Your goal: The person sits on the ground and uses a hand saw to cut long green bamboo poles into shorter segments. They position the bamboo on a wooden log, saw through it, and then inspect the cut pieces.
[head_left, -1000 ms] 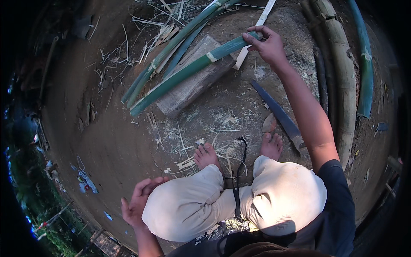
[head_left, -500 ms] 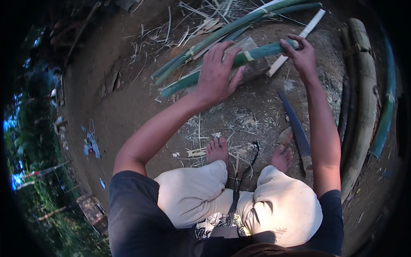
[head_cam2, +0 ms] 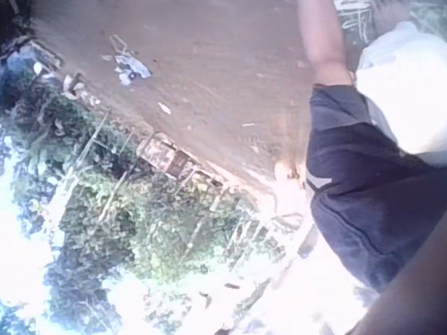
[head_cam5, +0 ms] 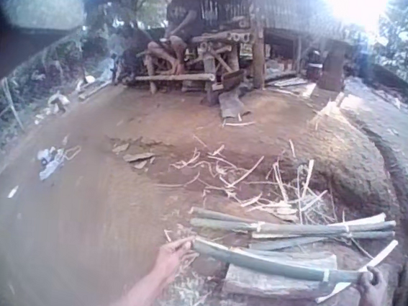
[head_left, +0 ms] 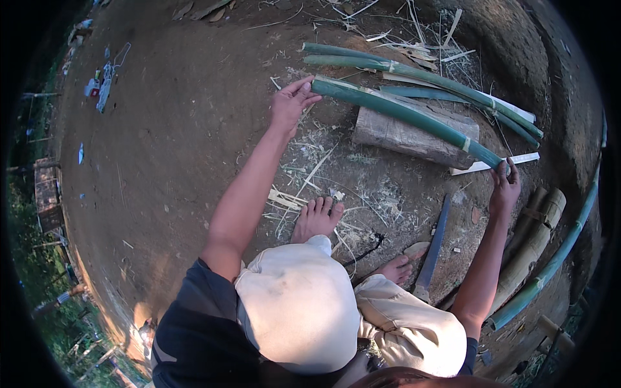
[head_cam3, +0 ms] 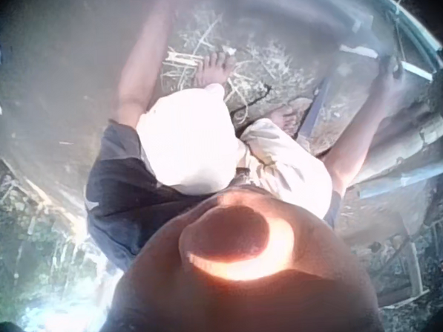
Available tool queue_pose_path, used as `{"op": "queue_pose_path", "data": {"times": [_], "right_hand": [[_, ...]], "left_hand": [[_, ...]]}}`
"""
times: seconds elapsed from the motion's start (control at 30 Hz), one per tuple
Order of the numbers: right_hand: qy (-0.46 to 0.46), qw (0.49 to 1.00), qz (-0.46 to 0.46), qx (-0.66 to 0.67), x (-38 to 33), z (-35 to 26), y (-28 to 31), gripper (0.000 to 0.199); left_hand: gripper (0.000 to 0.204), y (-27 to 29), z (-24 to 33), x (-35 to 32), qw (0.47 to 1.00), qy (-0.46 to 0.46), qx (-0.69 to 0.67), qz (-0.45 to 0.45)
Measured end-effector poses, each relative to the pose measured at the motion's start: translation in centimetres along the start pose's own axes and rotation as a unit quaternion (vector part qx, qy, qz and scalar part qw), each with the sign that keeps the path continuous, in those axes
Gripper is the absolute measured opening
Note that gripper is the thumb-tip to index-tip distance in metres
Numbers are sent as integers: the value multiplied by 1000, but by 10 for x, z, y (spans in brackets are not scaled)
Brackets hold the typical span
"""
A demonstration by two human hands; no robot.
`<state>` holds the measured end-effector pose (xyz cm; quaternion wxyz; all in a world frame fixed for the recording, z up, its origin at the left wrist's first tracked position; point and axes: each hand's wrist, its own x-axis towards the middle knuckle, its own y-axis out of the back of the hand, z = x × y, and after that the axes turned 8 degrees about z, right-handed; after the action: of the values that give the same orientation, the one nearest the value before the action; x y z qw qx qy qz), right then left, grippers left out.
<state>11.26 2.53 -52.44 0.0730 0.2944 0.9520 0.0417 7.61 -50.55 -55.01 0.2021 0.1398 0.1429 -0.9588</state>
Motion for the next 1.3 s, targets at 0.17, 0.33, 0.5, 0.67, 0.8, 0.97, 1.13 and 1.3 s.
{"op": "queue_pose_path", "data": {"times": [0.17, 0.33, 0.5, 0.67, 0.8, 0.97, 1.13, 1.3], "right_hand": [[16, 1000, -10, 1, -3, -1, -2, 43], [18, 1000, -15, 13, -2, 4, 0, 44], [19, 1000, -12, 12, 1, 7, 2, 44], [23, 1000, -15, 2, 0, 4, 2, 44], [23, 1000, -15, -6, -2, 0, -2, 45], [47, 999, -21, -12, -8, -2, -7, 47], [38, 998, -29, -41, -23, -11, -20, 47], [54, 989, -10, -135, -14, -5, -13, 48]], "left_hand": [[37, 6, -8, 4, 998, -4, -66, -15], [37, 10, -11, 11, 999, -7, -33, -19], [32, 7, -12, 9, 999, -36, -32, 1], [29, 5, -13, 4, 998, -60, 10, 35], [24, 1, -11, -4, 993, -90, 38, 60], [20, -3, -8, -12, 989, -112, 48, 86], [20, 3, -12, -13, 985, -129, 52, 98], [19, -9, -5, -16, 988, -100, 73, 95]]}}
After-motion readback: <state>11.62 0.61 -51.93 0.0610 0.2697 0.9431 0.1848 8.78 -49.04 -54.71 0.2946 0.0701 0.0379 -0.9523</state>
